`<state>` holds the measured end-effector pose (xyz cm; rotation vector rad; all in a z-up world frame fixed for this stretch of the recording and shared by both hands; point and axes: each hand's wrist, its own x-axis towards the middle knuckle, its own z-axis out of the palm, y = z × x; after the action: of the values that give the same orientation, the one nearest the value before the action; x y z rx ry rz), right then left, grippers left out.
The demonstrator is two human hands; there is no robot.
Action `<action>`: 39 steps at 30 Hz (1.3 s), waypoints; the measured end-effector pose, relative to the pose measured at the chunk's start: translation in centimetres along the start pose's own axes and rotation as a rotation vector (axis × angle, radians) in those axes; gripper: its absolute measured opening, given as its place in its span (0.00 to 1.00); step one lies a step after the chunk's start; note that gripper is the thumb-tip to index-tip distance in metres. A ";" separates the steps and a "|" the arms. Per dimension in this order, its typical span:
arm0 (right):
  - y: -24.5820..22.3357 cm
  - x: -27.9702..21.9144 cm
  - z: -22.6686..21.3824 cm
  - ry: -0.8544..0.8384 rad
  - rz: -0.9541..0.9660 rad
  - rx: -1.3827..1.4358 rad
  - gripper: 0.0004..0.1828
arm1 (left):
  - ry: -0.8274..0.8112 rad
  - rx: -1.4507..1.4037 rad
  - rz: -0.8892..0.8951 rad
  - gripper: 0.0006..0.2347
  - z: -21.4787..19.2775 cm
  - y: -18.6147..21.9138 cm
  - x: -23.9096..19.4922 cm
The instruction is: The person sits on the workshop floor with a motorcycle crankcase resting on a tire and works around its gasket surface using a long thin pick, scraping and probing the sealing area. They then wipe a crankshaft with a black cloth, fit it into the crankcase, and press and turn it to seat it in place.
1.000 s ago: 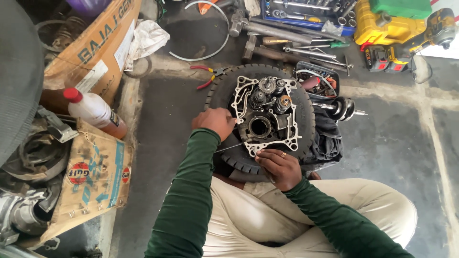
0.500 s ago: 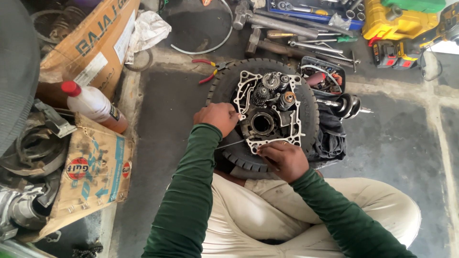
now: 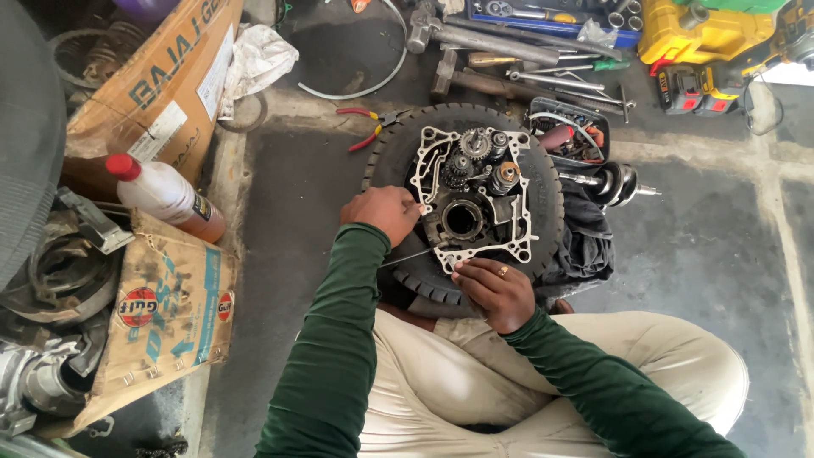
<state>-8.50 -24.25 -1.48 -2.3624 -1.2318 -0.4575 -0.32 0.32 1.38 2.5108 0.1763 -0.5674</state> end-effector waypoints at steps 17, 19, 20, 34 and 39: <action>0.7 0.5 -0.5 0.104 0.062 0.057 0.15 | 0.134 -0.053 0.379 0.08 3.4 0.3 -2.0; 1.5 1.4 -0.8 0.170 0.108 0.032 0.11 | 0.152 -0.024 0.376 0.06 3.3 0.4 -1.6; 1.7 1.8 -1.4 0.212 0.199 0.041 0.09 | 0.074 -0.038 0.380 0.07 3.3 0.4 -1.6; 2.5 3.6 -6.2 0.364 0.433 0.236 0.08 | -0.088 0.040 0.373 0.07 4.8 1.4 -0.6; 3.2 3.7 -7.5 0.401 0.453 0.233 0.08 | -0.220 -0.068 0.375 0.09 4.6 0.4 1.6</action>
<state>-4.50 -27.21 6.00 -2.1228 -0.5191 -0.5627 -0.41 -2.54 -2.65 2.3129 -0.3446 -0.6597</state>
